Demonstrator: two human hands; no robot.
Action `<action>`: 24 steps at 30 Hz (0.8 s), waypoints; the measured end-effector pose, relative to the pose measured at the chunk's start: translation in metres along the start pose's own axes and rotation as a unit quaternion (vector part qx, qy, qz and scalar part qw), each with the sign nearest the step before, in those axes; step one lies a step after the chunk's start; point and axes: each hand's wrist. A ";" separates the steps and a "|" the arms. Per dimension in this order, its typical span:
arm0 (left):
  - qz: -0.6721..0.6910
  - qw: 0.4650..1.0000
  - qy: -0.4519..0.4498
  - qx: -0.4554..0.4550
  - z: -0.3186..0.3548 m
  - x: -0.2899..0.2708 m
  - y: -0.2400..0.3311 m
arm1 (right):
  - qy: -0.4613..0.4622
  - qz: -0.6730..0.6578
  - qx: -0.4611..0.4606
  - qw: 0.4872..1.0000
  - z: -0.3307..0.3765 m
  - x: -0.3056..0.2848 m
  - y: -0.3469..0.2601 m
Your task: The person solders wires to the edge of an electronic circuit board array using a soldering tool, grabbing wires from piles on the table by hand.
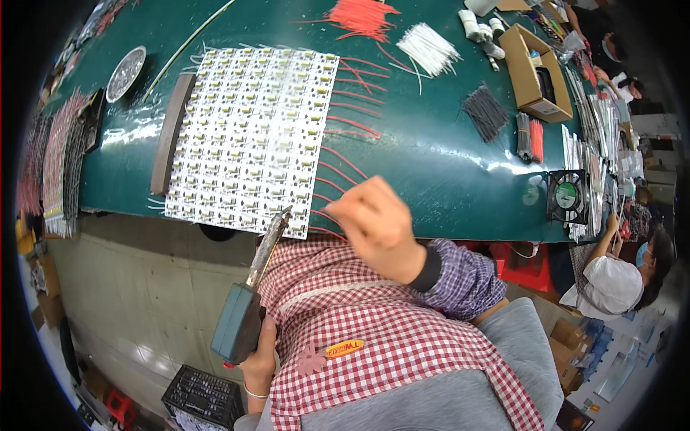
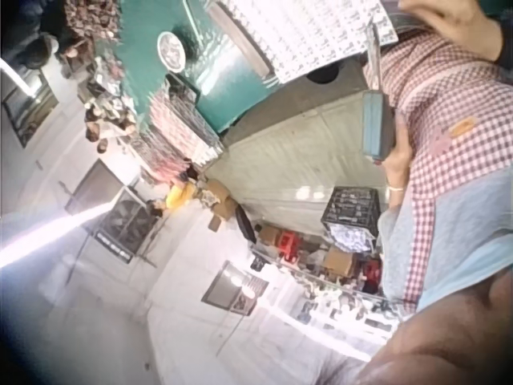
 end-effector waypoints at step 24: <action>0.032 0.998 0.049 -0.013 -0.036 0.019 -0.002 | -0.196 0.229 0.039 0.953 -0.078 -0.027 0.086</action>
Point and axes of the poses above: each hand's wrist, its own z-axis away from the middle knuckle, its own x-axis out of the palm, y = z × x, and after that the axes turned 2 degrees about x, right-handed
